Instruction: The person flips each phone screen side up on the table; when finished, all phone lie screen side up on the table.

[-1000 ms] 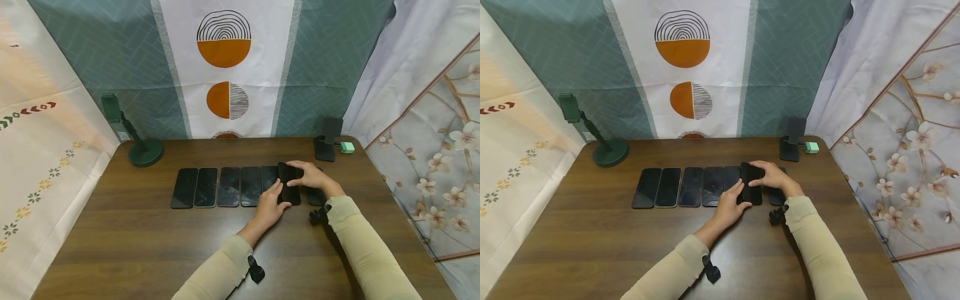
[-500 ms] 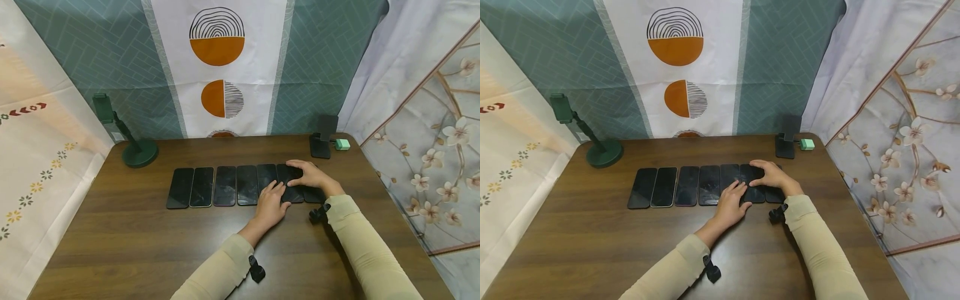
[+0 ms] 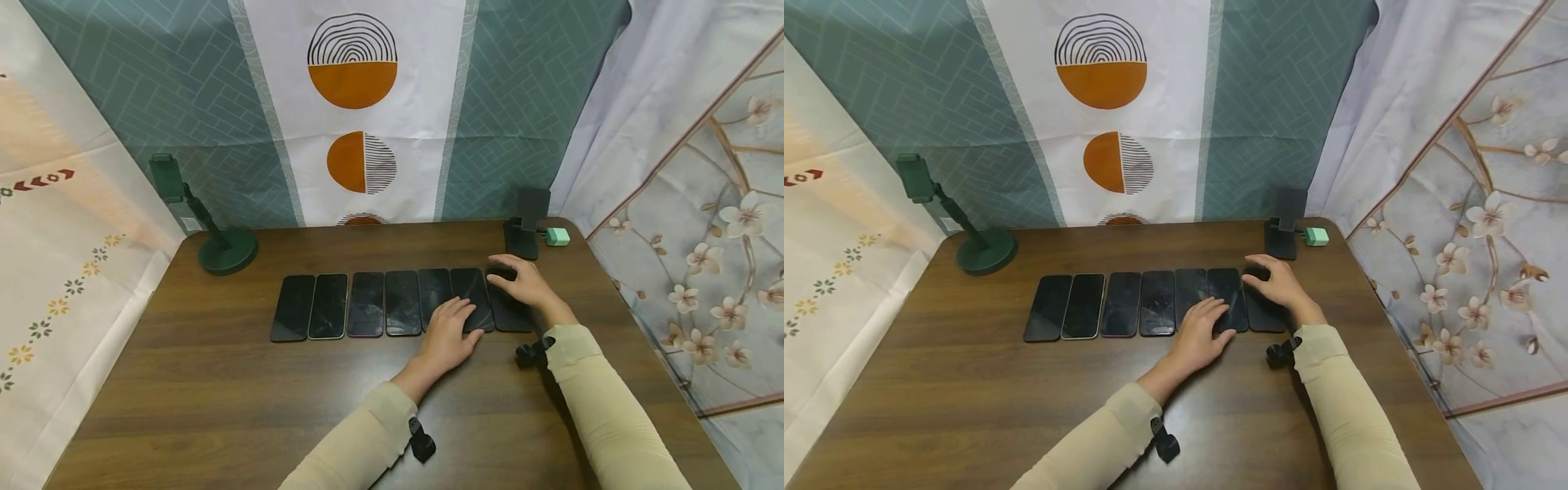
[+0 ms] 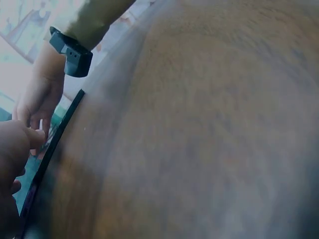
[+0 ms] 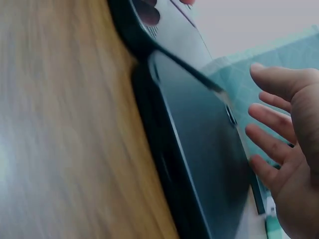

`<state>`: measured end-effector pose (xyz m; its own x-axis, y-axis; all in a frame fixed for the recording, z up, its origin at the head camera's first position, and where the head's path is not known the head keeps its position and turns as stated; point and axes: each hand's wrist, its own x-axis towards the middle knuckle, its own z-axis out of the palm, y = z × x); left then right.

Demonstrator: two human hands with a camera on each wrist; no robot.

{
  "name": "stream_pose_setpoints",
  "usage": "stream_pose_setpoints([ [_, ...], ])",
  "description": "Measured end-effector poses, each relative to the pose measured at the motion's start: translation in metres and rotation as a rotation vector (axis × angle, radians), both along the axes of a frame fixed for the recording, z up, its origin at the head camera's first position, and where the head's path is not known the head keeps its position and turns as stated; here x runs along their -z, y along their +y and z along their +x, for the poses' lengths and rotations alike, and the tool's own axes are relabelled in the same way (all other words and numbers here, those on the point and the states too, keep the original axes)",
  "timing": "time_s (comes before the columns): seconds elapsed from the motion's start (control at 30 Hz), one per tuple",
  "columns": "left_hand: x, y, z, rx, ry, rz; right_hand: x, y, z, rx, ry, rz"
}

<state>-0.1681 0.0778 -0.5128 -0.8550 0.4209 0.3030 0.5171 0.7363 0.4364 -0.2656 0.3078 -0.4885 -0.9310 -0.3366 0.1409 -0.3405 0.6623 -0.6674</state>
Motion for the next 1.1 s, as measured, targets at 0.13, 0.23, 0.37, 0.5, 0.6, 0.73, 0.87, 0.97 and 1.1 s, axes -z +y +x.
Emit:
stream_pose_setpoints([
  [0.13,0.0,0.007,0.001,0.037,-0.004,-0.008,0.002,0.017,0.005,0.021,-0.022,-0.008],
  [0.23,0.0,0.011,0.002,0.047,0.003,-0.022,0.004,0.029,0.007,0.037,-0.021,0.005],
  [0.37,-0.001,0.019,0.001,0.061,0.004,-0.038,0.004,0.042,0.008,0.049,-0.039,0.027],
  [0.5,-0.002,0.028,0.001,0.08,-0.021,-0.056,0.0,0.048,0.007,-0.002,-0.102,0.093],
  [0.6,-0.002,0.036,0.002,0.091,-0.036,-0.071,-0.003,0.049,0.007,-0.051,-0.132,0.142],
  [0.73,-0.001,0.042,0.001,0.092,-0.035,-0.099,-0.002,0.049,0.005,-0.052,-0.135,0.154],
  [0.87,0.0,0.045,0.002,0.081,-0.024,-0.12,0.001,0.048,0.005,-0.029,-0.139,0.133],
  [0.97,0.002,0.045,0.001,0.083,-0.025,-0.131,0.002,0.047,0.007,-0.021,-0.123,0.104],
  [1.1,0.002,0.046,0.002,0.085,-0.028,-0.131,0.005,0.046,0.009,-0.027,-0.075,0.076],
])
